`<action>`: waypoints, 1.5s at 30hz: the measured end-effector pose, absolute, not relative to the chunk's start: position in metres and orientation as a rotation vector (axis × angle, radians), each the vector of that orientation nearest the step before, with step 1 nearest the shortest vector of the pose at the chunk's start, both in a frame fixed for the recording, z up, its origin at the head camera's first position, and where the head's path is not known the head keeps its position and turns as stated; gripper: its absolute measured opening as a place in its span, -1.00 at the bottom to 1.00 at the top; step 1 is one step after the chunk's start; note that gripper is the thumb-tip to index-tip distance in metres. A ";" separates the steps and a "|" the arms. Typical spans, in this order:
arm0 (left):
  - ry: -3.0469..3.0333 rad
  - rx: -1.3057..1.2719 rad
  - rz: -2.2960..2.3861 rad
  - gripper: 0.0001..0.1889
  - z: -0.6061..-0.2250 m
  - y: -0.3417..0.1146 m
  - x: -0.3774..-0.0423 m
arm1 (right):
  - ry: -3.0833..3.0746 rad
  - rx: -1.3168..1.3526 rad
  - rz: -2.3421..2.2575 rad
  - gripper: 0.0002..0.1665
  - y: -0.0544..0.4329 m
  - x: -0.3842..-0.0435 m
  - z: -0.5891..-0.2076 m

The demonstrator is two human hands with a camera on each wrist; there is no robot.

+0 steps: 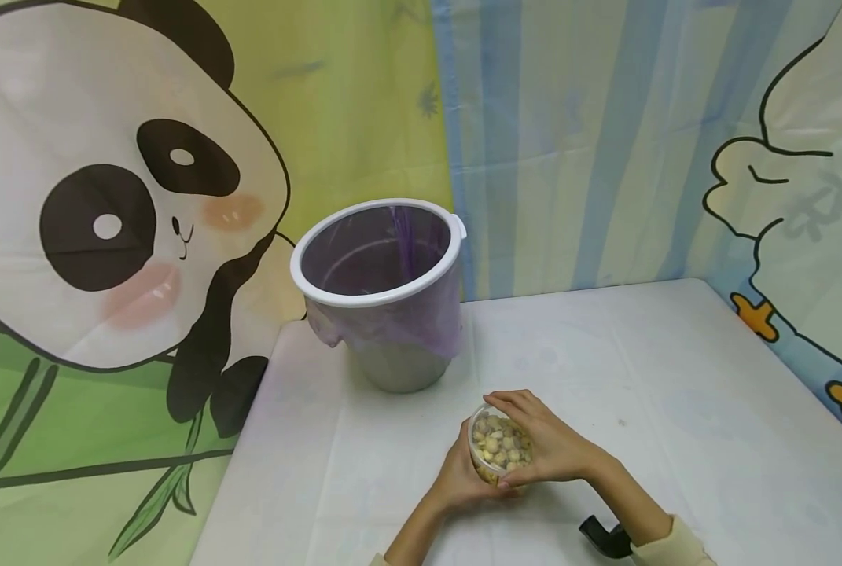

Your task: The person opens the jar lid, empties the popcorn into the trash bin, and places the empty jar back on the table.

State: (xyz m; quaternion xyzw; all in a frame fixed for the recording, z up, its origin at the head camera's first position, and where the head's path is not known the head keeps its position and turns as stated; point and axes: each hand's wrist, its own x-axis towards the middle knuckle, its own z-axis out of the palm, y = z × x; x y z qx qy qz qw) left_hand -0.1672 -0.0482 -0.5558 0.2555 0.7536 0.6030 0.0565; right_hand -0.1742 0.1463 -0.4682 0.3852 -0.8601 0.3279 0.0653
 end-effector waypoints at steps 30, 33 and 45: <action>3.039 0.848 1.272 0.10 -0.457 -0.053 -0.142 | -2.235 1.377 1.727 0.14 0.157 -0.177 -0.438; 3.205 0.860 1.116 0.09 -0.447 -0.052 -0.139 | -2.176 1.424 1.747 0.13 0.157 -0.176 -0.435; 3.254 0.933 0.994 0.06 -0.433 -0.052 -0.136 | -1.987 1.479 1.860 0.12 0.156 -0.176 -0.441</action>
